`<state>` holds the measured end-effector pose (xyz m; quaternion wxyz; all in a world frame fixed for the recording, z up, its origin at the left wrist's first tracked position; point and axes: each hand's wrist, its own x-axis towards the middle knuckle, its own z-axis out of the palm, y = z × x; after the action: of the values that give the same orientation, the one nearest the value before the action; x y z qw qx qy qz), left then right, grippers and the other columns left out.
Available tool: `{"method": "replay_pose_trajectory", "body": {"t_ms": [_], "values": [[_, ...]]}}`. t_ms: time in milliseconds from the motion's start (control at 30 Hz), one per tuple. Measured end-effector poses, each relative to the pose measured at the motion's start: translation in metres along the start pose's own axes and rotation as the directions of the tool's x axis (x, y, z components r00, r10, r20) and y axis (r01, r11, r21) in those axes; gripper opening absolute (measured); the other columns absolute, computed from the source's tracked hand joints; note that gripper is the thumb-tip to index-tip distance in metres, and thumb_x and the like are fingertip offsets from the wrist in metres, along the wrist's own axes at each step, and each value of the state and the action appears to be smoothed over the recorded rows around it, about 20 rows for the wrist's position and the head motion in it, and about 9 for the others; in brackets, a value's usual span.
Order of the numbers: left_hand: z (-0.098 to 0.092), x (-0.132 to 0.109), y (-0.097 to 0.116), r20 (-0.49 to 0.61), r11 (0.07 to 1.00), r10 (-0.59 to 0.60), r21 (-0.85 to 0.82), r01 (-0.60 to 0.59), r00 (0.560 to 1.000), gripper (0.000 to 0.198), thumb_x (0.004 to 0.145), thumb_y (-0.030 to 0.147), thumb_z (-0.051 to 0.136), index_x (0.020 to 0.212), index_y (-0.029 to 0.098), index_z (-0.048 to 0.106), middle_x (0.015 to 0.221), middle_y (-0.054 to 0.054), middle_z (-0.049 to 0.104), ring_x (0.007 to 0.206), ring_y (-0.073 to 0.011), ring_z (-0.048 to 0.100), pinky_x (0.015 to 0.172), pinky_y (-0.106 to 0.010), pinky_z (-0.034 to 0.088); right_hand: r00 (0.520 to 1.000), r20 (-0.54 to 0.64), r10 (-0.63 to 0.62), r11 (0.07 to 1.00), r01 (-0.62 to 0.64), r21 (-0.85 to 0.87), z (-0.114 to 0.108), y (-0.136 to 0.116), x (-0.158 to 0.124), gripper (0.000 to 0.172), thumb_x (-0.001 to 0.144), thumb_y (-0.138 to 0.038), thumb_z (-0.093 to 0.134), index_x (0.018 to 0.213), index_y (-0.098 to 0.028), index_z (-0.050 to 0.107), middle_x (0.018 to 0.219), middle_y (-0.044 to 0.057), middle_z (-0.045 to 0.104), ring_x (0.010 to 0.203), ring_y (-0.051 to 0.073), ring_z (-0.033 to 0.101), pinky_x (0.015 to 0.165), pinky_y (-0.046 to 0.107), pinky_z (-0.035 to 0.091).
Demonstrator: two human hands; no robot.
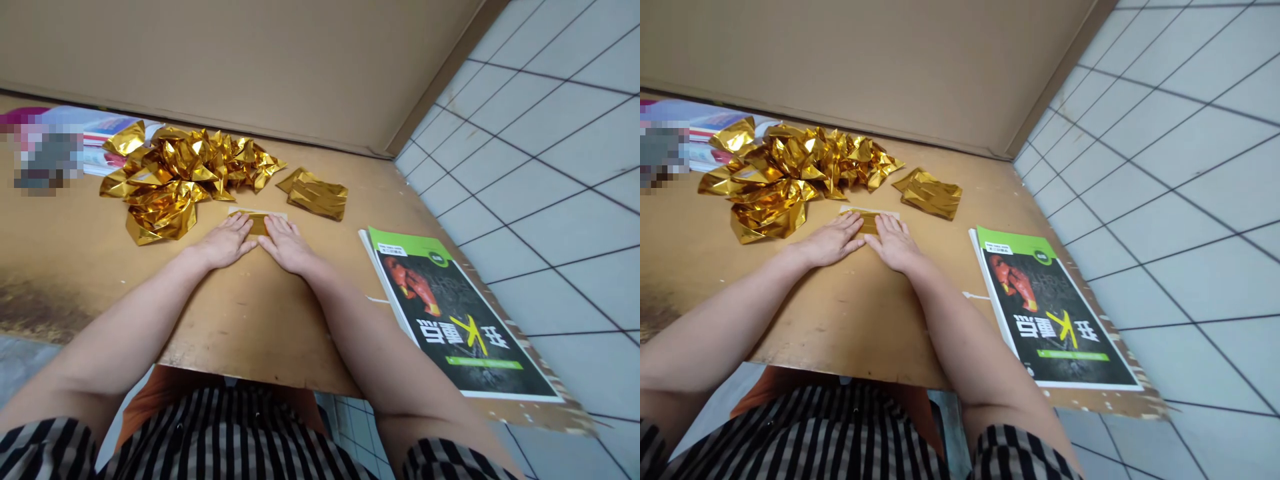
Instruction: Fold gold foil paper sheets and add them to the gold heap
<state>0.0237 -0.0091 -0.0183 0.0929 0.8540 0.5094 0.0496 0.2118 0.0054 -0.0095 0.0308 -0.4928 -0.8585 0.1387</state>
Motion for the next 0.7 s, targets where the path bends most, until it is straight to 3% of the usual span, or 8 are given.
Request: {"method": "replay_pose_trajectory", "body": {"t_ms": [200, 433, 700], "values": [[-0.004, 0.001, 0.009, -0.025, 1.000, -0.022, 0.008, 0.022, 0.999, 0.074, 0.097, 0.059, 0.023, 0.146, 0.006, 0.037, 0.157, -0.017, 0.029, 0.147, -0.0282, 0.022, 0.120, -0.042, 0.018, 0.999, 0.009, 0.046, 0.998, -0.046, -0.035, -0.003, 0.008, -0.008, 0.070, 0.096, -0.052, 0.022, 0.153, -0.011, 0.026, 0.162, 0.012, 0.021, 0.150, 0.026, 0.015, 0.121, 0.047, 0.015], [0.000, 0.015, 0.029, 0.011, 0.996, 0.079, -0.040, -0.078, 0.997, 0.077, 0.096, 0.062, 0.024, 0.153, 0.010, 0.023, 0.160, -0.013, 0.022, 0.149, -0.0273, 0.017, 0.120, -0.042, 0.017, 0.999, 0.000, 0.046, 0.999, -0.046, -0.007, 0.000, 0.007, -0.006, 0.067, 0.096, -0.050, 0.024, 0.153, -0.013, 0.026, 0.161, 0.012, 0.022, 0.150, 0.025, 0.015, 0.121, 0.048, 0.015], [-0.003, 0.011, 0.009, 0.060, 1.000, -0.014, 0.015, 0.013, 0.998, 0.085, 0.094, 0.068, 0.017, 0.152, 0.006, 0.024, 0.161, -0.015, 0.019, 0.149, -0.0293, 0.016, 0.120, -0.041, 0.016, 0.999, -0.038, 0.002, 1.000, -0.003, -0.015, 0.002, 0.011, -0.007, 0.068, 0.096, -0.054, 0.022, 0.153, -0.017, 0.027, 0.161, 0.010, 0.024, 0.150, 0.026, 0.017, 0.120, 0.048, 0.017]]}}
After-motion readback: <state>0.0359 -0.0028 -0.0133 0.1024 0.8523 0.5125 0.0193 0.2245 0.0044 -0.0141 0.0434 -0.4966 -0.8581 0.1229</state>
